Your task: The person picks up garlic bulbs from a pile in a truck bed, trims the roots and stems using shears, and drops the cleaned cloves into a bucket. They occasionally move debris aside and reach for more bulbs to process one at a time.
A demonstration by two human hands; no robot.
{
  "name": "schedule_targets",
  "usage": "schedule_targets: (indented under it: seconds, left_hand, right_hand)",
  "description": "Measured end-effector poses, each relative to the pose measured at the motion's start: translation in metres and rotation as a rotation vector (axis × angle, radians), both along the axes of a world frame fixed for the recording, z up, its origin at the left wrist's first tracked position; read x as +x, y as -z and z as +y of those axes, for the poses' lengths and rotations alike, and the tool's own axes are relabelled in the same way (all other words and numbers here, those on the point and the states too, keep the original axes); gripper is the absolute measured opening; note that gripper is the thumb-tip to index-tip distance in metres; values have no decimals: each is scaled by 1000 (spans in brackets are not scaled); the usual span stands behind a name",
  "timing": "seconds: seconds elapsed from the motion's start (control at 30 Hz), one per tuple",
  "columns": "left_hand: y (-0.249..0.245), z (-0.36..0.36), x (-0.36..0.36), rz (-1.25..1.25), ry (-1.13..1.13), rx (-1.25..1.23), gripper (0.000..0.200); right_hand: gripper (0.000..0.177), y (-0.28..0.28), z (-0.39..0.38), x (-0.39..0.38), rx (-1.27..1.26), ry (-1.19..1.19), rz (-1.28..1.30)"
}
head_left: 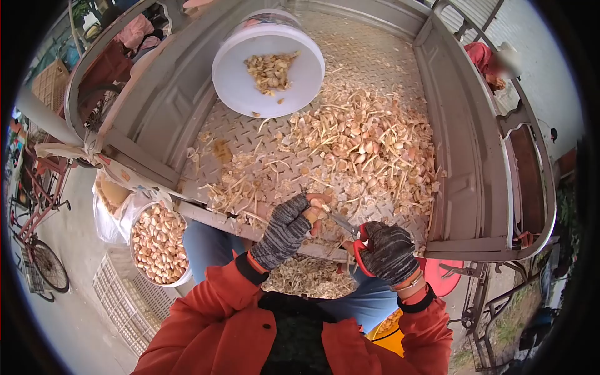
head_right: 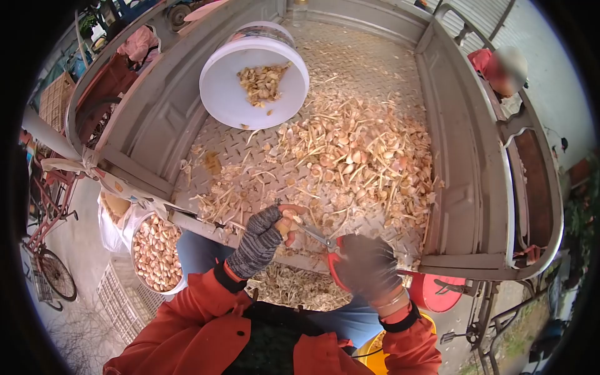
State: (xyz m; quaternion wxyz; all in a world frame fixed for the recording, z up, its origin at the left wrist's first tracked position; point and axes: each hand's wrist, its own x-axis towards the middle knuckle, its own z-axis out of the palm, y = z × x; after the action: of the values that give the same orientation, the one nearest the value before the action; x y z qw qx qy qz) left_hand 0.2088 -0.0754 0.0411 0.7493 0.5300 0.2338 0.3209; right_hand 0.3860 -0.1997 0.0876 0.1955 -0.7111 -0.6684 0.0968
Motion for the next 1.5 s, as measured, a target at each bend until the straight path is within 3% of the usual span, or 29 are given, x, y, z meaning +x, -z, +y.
schedule_targets:
  seconds: [0.3,0.5,0.63,0.67,0.77,0.83,0.9,1.0,1.1,1.13,1.23,1.4,1.5]
  left_hand:
    - [-5,-11,-4,69,-49,116,23]
    - [-1,-4,-7,78,48,102,25]
    - [7,-1,-7,77,65,18,25]
    - [15,-3,-9,65,69,14,26]
    - [30,-5,-12,-6,82,-100,29]
    - [27,-8,-13,-84,104,-328,32]
    - [26,-7,-9,-120,139,-317,35]
    - [18,-13,-13,-87,152,-291,36]
    - [11,-13,-25,-91,198,-334,36]
    - [12,-10,-33,-95,225,-316,36]
    - [7,-15,-44,-158,204,-339,33]
    - [3,-22,-49,-94,204,-276,27]
    - [7,-22,-52,-59,242,-366,23]
  right_hand:
    - [19,-8,-1,-4,65,-35,-232]
    - [11,9,-9,4,42,-138,52]
    - [18,29,-7,3,-211,-140,231]
    - [22,53,-13,7,26,-295,177]
    - [25,11,-9,-3,-329,177,1110]
    - [26,18,0,-4,-320,309,922]
    - [25,16,8,-9,-182,194,794]
    - [31,5,20,-25,-19,160,813]
    - [35,2,23,-22,249,-49,-142]
    - [43,-1,20,-22,93,-25,33]
    - [48,-17,12,-31,-42,-101,-133]
    - [47,-27,4,-41,18,-124,-225]
    - [42,-28,1,-47,-2,-126,-230]
